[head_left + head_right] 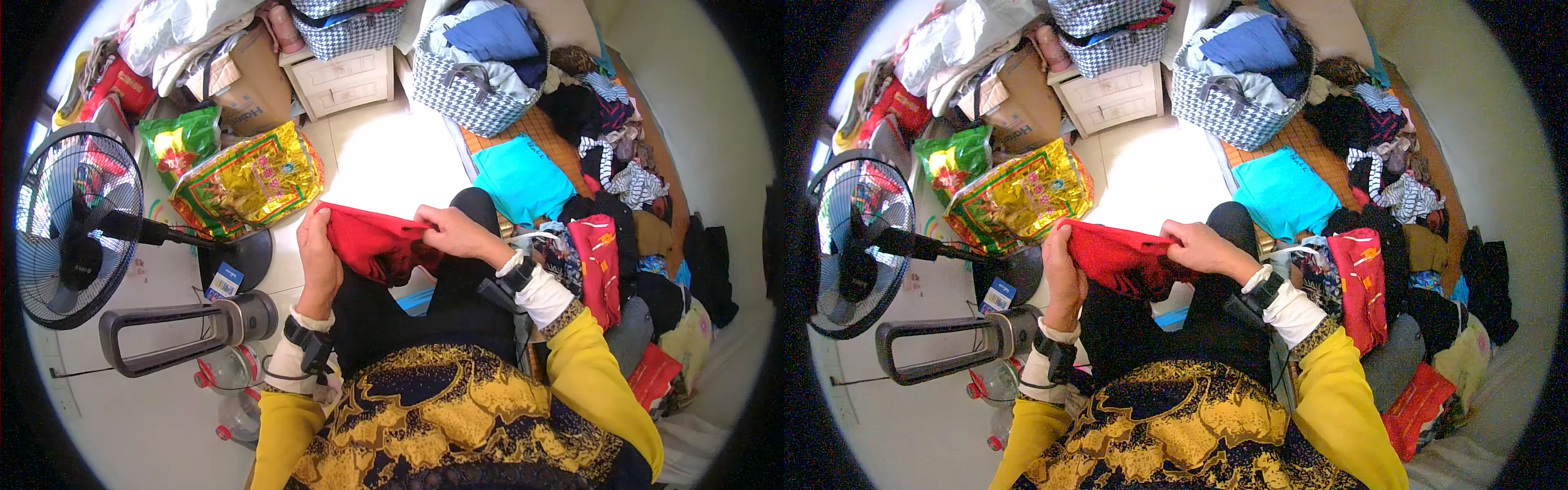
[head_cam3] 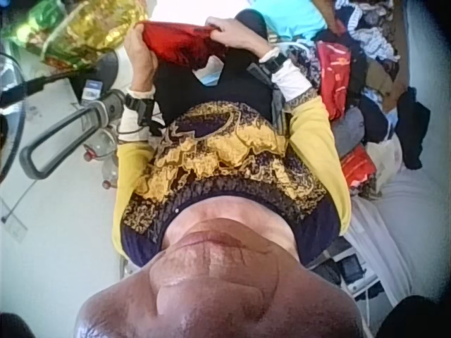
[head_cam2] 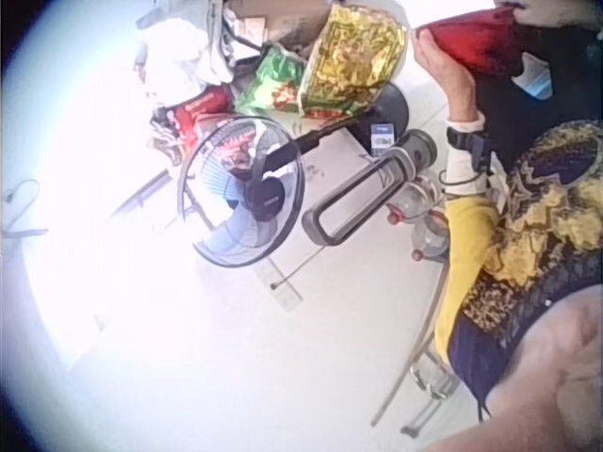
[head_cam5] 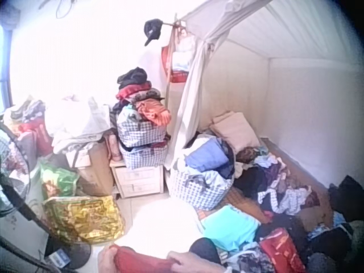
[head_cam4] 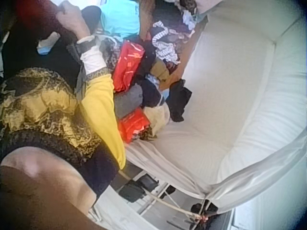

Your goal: The recorder is sitting and folding various items of laundry, including a red and black striped shirt and a white knit sweater.

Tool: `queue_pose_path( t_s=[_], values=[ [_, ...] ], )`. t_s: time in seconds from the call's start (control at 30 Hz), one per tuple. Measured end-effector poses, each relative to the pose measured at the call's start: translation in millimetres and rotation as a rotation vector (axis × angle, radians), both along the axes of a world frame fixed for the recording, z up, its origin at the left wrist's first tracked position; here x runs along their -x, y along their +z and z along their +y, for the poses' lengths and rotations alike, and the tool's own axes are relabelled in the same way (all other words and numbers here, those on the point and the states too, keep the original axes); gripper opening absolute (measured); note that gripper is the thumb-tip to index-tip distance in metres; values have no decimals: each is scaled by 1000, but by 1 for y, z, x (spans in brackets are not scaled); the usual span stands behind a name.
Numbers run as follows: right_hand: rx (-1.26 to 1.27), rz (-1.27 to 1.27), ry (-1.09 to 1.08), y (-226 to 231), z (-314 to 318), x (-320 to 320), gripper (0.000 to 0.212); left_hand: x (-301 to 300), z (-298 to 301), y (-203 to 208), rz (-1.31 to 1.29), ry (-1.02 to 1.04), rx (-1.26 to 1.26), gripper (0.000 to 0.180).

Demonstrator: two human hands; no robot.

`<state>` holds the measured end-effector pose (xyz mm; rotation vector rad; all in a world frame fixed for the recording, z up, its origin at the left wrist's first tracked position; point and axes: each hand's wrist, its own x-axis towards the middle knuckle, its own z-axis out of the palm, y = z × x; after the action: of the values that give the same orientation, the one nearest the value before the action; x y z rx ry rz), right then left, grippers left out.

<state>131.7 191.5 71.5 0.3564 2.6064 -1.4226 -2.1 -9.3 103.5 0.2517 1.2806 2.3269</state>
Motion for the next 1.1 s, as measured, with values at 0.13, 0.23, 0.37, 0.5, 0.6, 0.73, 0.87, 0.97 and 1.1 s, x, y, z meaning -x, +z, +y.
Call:
queue_pose_path(
  t_s=[0.13, 0.23, 0.37, 0.5, 0.6, 0.73, 0.87, 0.97, 1.1],
  values=[
    [408, 119, -64, 0, 8, 1, 14, 8, -6, -9, 34, -71, 68, 21],
    [700, 146, -56, 8, 11, -2, 18, 13, -9, -14, 37, -168, 195, 24],
    [901, 126, -115, 20, -1, 1, 17, 14, -16, -45, 29, -304, 216, 24],
    [789, 110, -36, 18, 2, 7, 15, 3, -16, -51, 53, -413, 269, 21],
    [508, 149, -66, 5, 2, 12, 13, -1, -12, -38, -82, -311, 131, 19],
    [267, 255, -175, -7, 1, 15, 12, 7, -18, -42, -57, -301, -15, 16],
    [186, 255, -168, -14, -8, 17, 18, 4, -16, -30, -30, -288, -111, 17],
    [183, 286, -89, -2, -26, 17, 33, 0, -14, -13, -39, -292, -113, 17],
    [93, 515, -39, -3, -34, 17, 36, -6, -10, 1, -29, -303, -97, 16]
  ],
)
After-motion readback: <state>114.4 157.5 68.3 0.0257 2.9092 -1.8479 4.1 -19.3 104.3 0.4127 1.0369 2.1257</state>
